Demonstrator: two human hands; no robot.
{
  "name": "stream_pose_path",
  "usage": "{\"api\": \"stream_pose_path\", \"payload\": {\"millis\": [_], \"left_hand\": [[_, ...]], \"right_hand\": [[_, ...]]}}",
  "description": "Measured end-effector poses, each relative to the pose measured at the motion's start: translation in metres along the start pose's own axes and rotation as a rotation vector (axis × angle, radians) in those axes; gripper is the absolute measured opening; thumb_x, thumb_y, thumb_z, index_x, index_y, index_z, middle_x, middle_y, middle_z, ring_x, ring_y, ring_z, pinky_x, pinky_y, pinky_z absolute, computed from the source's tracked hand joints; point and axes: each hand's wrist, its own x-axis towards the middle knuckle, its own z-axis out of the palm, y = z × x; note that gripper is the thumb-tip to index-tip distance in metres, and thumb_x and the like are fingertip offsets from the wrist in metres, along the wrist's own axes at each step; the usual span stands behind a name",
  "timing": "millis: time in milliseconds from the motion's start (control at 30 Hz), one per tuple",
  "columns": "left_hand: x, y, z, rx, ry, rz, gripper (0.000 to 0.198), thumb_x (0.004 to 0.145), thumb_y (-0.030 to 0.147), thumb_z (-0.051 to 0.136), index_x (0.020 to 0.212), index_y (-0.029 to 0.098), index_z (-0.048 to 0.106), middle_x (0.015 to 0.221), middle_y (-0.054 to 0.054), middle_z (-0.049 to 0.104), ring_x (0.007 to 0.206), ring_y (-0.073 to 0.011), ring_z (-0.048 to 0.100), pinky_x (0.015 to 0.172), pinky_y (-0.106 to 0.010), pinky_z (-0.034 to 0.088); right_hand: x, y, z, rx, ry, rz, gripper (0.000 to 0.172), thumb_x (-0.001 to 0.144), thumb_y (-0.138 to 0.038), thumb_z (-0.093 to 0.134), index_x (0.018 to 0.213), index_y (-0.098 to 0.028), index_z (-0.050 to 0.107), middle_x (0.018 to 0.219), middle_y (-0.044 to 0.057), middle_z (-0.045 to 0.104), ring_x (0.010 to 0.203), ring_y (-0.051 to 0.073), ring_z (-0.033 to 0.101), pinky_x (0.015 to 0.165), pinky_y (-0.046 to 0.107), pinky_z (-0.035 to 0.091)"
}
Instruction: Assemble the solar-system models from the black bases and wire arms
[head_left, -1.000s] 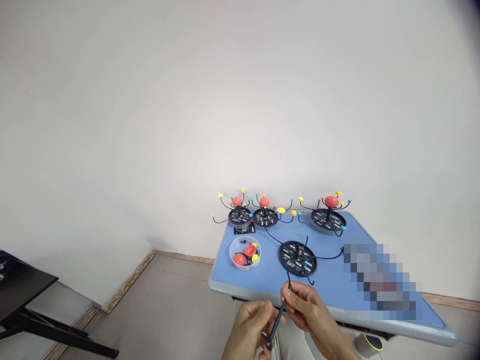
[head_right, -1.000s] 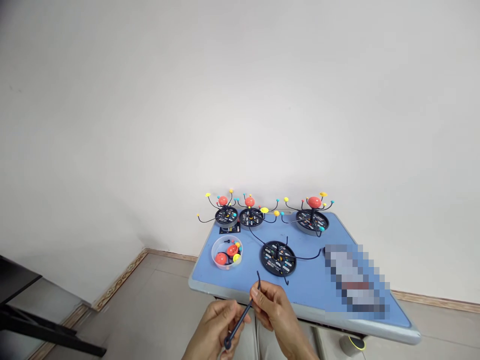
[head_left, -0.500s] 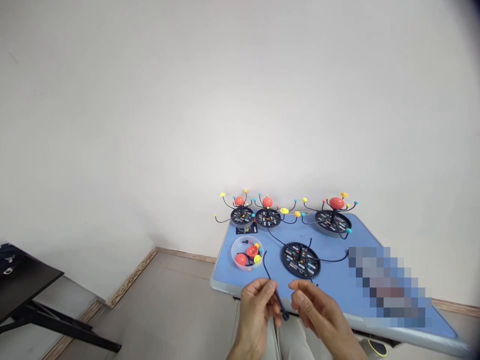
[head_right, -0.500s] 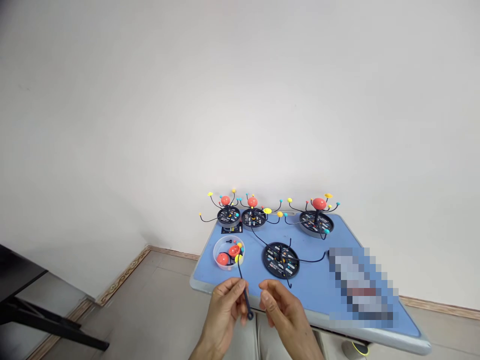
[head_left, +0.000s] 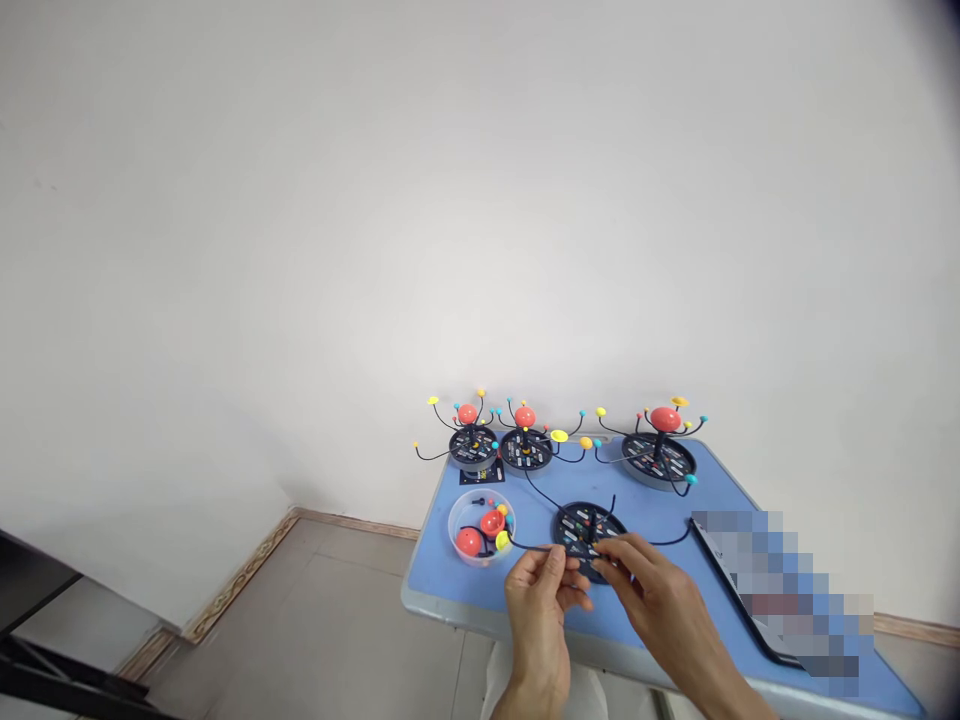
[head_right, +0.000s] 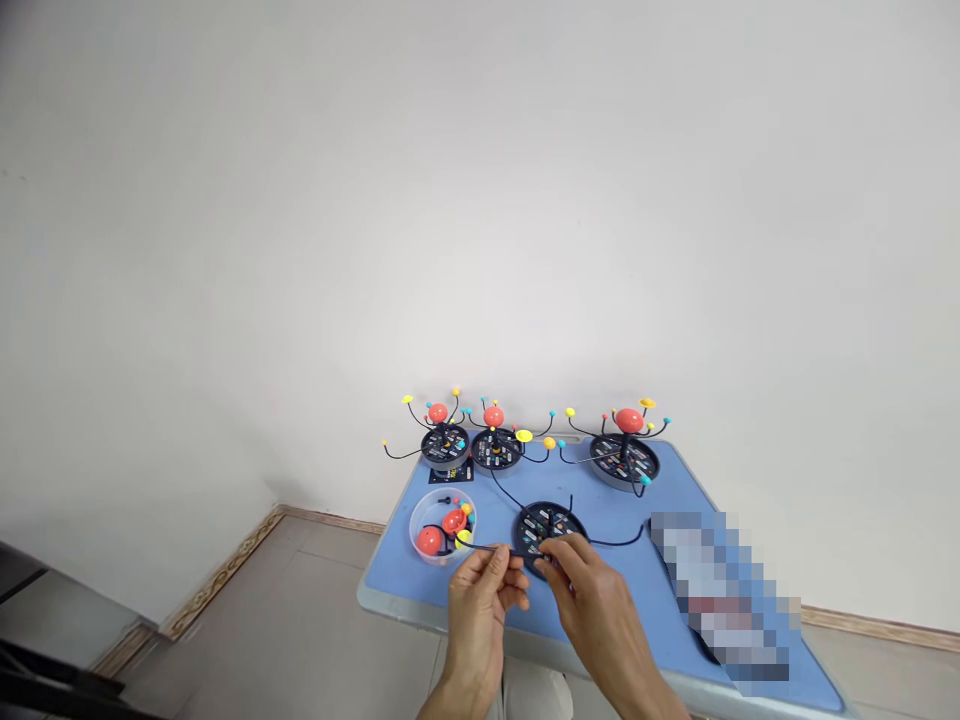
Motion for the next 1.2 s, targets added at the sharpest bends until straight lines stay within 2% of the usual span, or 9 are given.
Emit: {"api": "stream_pose_path", "payload": {"millis": [100, 200, 367, 600, 767, 933, 1200], "left_hand": [[0.016, -0.011, 0.011, -0.02, 0.028, 0.007, 0.045, 0.055, 0.044, 0.09, 0.073, 0.008, 0.069, 0.069, -0.008, 0.07, 0.055, -0.015, 0.065, 0.046, -0.023, 0.05], [0.033, -0.021, 0.02, -0.034, 0.062, 0.021, 0.048, 0.053, 0.046, 0.091, 0.073, 0.008, 0.069, 0.067, -0.009, 0.07, 0.055, -0.0181, 0.067, 0.047, -0.025, 0.053], [0.053, -0.031, 0.026, -0.03, 0.123, 0.041, 0.05, 0.049, 0.047, 0.091, 0.071, 0.009, 0.068, 0.065, -0.008, 0.071, 0.05, -0.0167, 0.066, 0.045, -0.025, 0.054], [0.06, -0.037, 0.023, 0.005, 0.144, 0.054, 0.049, 0.05, 0.05, 0.089, 0.069, 0.01, 0.068, 0.063, -0.007, 0.071, 0.053, -0.0197, 0.069, 0.045, -0.027, 0.055], [0.063, -0.04, 0.019, 0.012, 0.163, 0.053, 0.047, 0.051, 0.048, 0.089, 0.068, 0.01, 0.067, 0.062, -0.006, 0.07, 0.051, -0.0187, 0.068, 0.045, -0.026, 0.055], [0.064, -0.044, 0.013, 0.009, 0.157, 0.007, 0.044, 0.055, 0.044, 0.089, 0.069, 0.009, 0.066, 0.062, -0.007, 0.069, 0.048, -0.0158, 0.066, 0.044, -0.024, 0.055], [0.064, -0.042, 0.013, 0.061, 0.169, -0.115, 0.039, 0.065, 0.041, 0.087, 0.067, 0.01, 0.062, 0.058, -0.003, 0.064, 0.039, -0.0128, 0.061, 0.038, -0.023, 0.053]], "right_hand": [[0.018, 0.019, -0.001, -0.264, -0.018, -0.132, 0.029, 0.095, -0.031, 0.041, 0.093, -0.023, 0.069, 0.089, 0.008, 0.071, 0.062, 0.02, 0.065, 0.053, 0.03, 0.045], [0.034, 0.036, -0.001, -0.415, -0.093, -0.223, 0.033, 0.095, -0.018, 0.034, 0.097, -0.02, 0.067, 0.089, 0.009, 0.069, 0.063, 0.019, 0.064, 0.053, 0.029, 0.043], [0.05, 0.049, 0.002, -0.618, -0.244, -0.212, 0.034, 0.087, -0.001, 0.035, 0.088, -0.019, 0.065, 0.09, 0.008, 0.067, 0.065, 0.017, 0.063, 0.054, 0.027, 0.039], [0.057, 0.043, 0.005, -0.678, -0.305, -0.169, 0.031, 0.085, 0.001, 0.041, 0.08, -0.018, 0.065, 0.083, 0.004, 0.063, 0.065, 0.016, 0.061, 0.052, 0.026, 0.031], [0.062, 0.037, 0.007, -0.703, -0.35, -0.137, 0.033, 0.087, 0.001, 0.042, 0.077, -0.019, 0.067, 0.081, 0.004, 0.065, 0.075, 0.018, 0.062, 0.054, 0.026, 0.03], [0.065, 0.035, 0.01, -0.74, -0.39, -0.086, 0.031, 0.088, -0.002, 0.046, 0.076, -0.019, 0.069, 0.081, 0.005, 0.067, 0.08, 0.019, 0.063, 0.055, 0.027, 0.03], [0.07, 0.031, 0.016, -0.828, -0.468, -0.006, 0.026, 0.082, -0.001, 0.053, 0.081, -0.018, 0.072, 0.088, 0.007, 0.073, 0.088, 0.022, 0.067, 0.06, 0.028, 0.033]]}}
